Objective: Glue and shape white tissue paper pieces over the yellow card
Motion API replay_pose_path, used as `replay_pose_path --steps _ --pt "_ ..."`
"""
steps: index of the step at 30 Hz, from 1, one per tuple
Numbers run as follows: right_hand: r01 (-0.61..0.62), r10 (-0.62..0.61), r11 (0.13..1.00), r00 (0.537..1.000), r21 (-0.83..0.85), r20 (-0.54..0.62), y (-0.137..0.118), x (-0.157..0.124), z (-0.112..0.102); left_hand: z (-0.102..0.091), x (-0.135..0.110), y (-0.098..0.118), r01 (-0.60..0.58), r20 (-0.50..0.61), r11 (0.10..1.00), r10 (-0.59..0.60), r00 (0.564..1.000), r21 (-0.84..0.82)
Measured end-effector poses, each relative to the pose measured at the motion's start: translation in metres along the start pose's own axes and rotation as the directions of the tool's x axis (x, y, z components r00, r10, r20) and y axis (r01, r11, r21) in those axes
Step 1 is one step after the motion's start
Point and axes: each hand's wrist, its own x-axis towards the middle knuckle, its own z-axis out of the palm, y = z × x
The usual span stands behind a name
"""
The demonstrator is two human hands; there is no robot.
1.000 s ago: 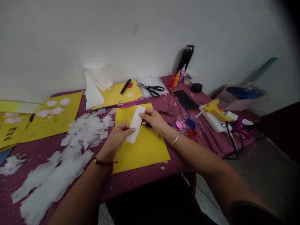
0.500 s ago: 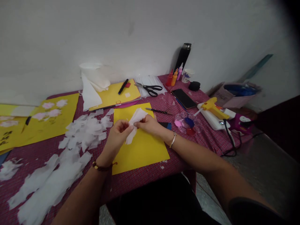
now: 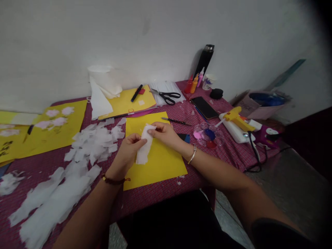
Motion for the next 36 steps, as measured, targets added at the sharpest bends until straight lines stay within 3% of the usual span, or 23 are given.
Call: replay_pose_path --steps 3,6,11,14,18,27,31,36 --pt "0.05 -0.061 0.991 0.995 -0.125 -0.082 -0.001 0.0 -0.004 0.004 -0.004 0.0 0.06 0.078 0.998 -0.06 0.995 0.001" --pt "0.173 -0.229 0.913 0.967 -0.37 -0.112 -0.006 -0.002 -0.007 0.009 -0.008 0.0 0.099 0.125 0.994 -0.103 0.987 0.034" --pt "0.336 -0.424 0.637 0.904 -0.694 0.048 -0.015 -0.009 -0.01 0.011 -0.01 -0.001 -0.031 0.042 0.999 0.03 0.999 0.017" --pt "0.388 -0.451 0.504 0.88 -0.771 0.148 -0.018 -0.013 -0.008 0.011 -0.01 0.0 -0.065 0.046 0.997 0.066 0.997 -0.035" --pt "0.42 -0.438 0.405 0.869 -0.812 0.231 -0.019 -0.016 -0.005 0.011 -0.009 0.0 -0.062 0.044 0.997 0.064 0.997 -0.045" --pt "0.374 -0.411 0.353 0.885 -0.858 0.217 -0.024 -0.018 -0.002 0.012 -0.01 0.001 -0.057 -0.041 0.995 0.054 0.998 -0.08" --pt "0.378 -0.4 0.339 0.887 -0.862 0.232 -0.024 -0.019 -0.003 0.013 -0.011 0.001 -0.061 -0.03 0.995 0.059 0.998 -0.079" --pt "0.39 -0.383 0.303 0.885 -0.87 0.264 -0.025 -0.025 0.005 0.015 -0.009 0.002 -0.081 -0.026 0.964 0.077 0.997 -0.255"
